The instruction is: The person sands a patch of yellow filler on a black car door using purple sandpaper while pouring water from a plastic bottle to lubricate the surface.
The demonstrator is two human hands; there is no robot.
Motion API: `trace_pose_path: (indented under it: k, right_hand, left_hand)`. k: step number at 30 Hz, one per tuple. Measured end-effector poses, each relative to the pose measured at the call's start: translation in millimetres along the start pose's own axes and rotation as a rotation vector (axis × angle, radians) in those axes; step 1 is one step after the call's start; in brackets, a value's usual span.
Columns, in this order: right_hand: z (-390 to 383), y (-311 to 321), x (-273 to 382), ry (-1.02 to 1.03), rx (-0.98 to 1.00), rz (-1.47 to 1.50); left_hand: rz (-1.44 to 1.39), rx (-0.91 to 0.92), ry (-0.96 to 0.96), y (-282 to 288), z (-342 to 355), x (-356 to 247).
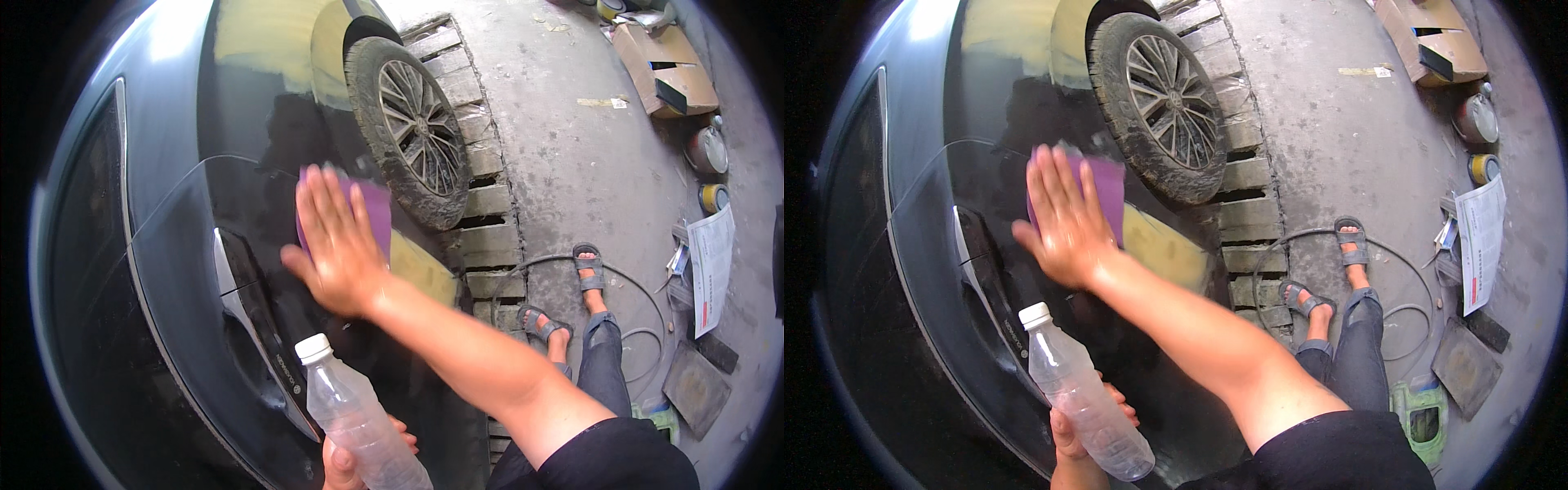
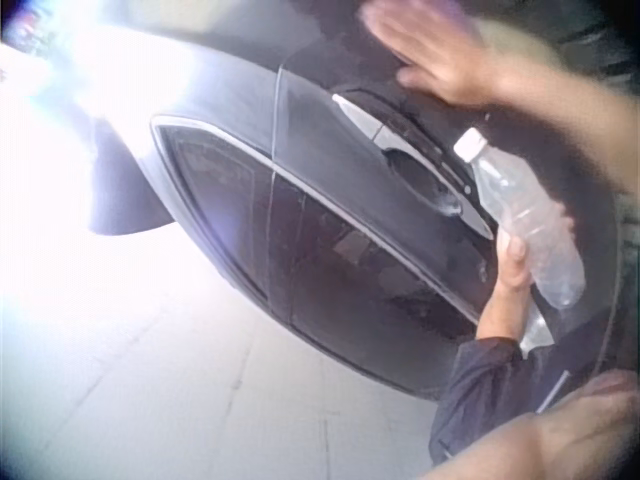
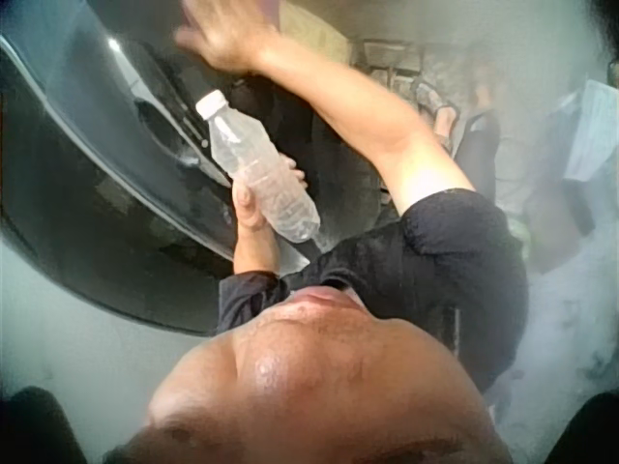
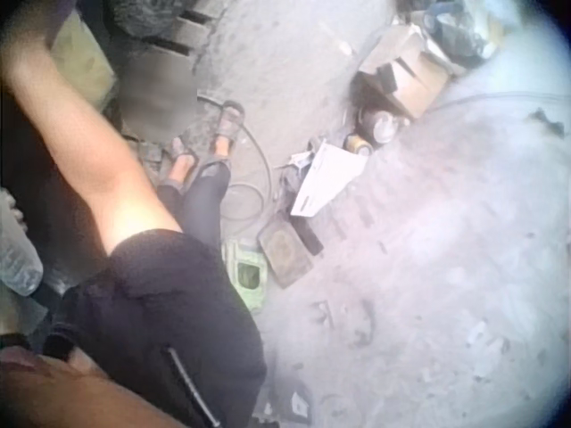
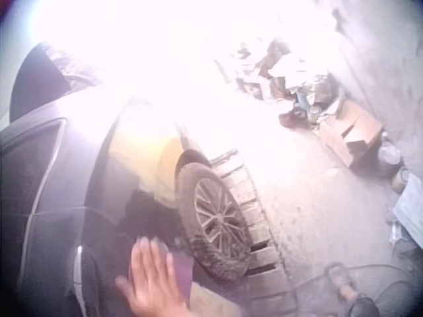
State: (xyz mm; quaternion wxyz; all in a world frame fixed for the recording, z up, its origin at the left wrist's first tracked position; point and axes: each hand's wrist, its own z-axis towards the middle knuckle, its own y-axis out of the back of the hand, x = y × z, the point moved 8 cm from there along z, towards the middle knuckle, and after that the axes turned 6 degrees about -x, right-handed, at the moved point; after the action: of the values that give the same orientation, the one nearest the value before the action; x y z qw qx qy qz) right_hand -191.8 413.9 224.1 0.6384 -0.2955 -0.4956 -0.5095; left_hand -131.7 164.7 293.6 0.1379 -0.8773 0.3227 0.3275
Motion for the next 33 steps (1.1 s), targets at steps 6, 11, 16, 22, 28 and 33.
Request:
trace_pose_path:
  k: [6, 11, 16, 22, 28, 33]
  right_hand:
    - [-137, 2, 7, -0.22, 0.096, 0.113]
    - [8, -3, -12, -0.198, -0.067, -0.05]
    - [-135, 4, 19, -0.086, 0.127, 0.111]
    - [-41, 2, -27, -0.159, -0.023, 0.036]
    - [-115, 6, 31, 0.03, 0.12, 0.153]
    - [-249, 11, 4, -0.19, 0.139, 0.195]
  left_hand:
    - [0.051, -0.018, 0.003, 1, 0, 0]
    - [0.088, -0.01, 0.012, -1, 2, 3]
    - [0.076, -0.118, 0.01, 5, -5, 2]
    - [0.044, -0.058, -0.018, 4, 0, 4]
    - [-0.063, -0.1, -0.003, 10, -15, 5]
    - [-0.046, -0.065, 0.034, 21, -28, 31]
